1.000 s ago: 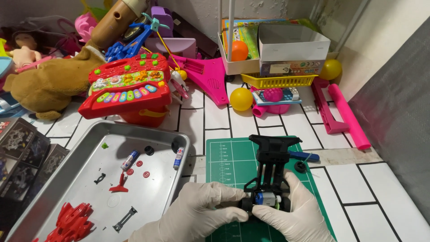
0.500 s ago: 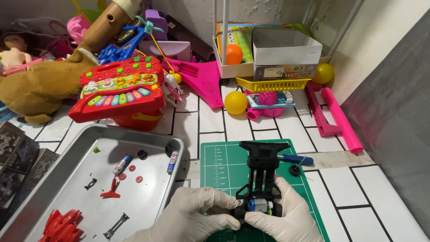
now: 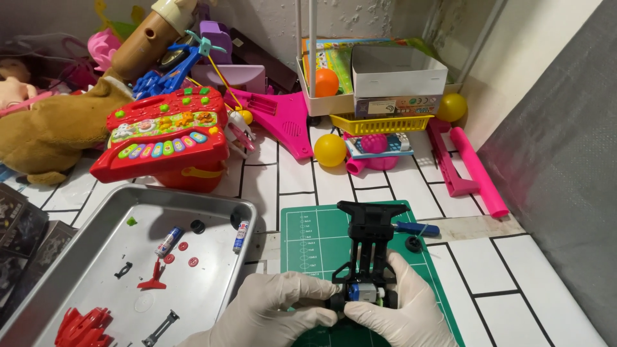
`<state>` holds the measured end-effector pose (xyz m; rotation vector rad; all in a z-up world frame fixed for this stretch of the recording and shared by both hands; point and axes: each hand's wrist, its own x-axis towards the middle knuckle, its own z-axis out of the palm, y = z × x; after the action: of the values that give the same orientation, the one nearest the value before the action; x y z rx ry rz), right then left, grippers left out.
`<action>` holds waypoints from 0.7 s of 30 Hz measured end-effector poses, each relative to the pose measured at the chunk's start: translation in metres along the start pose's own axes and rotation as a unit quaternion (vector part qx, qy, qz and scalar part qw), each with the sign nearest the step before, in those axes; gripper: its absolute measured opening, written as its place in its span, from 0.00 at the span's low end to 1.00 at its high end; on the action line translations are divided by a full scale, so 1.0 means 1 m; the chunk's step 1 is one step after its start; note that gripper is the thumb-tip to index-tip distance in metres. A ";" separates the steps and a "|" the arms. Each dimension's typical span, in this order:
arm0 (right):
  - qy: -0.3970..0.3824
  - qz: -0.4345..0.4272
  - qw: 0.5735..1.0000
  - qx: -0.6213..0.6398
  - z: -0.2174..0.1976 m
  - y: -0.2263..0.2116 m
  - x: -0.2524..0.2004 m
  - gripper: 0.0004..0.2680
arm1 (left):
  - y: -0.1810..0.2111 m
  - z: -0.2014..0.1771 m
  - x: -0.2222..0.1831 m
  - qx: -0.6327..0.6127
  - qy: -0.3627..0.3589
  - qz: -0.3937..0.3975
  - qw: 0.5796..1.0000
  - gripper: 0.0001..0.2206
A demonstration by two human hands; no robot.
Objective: Assembling the chassis frame of a toy car by installing gears, a motor, and various plastic components.
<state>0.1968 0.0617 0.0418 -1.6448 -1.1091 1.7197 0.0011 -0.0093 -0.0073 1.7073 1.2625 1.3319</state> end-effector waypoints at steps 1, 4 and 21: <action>0.001 0.001 1.000 0.009 0.000 0.000 0.000 0.31 | 0.001 -0.001 0.000 0.022 -0.011 0.004 1.000 0.15; 0.008 0.000 1.000 0.004 0.000 0.000 0.002 0.33 | 0.004 -0.002 0.002 0.038 -0.032 -0.011 0.999 0.15; -0.058 -0.064 0.996 -0.033 -0.009 0.015 0.018 0.32 | 0.006 0.001 0.010 -0.042 -0.075 -0.234 0.968 0.14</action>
<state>0.2059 0.0703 0.0197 -1.4926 -1.3102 1.7297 0.0038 -0.0020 0.0017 1.3141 1.3896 0.9437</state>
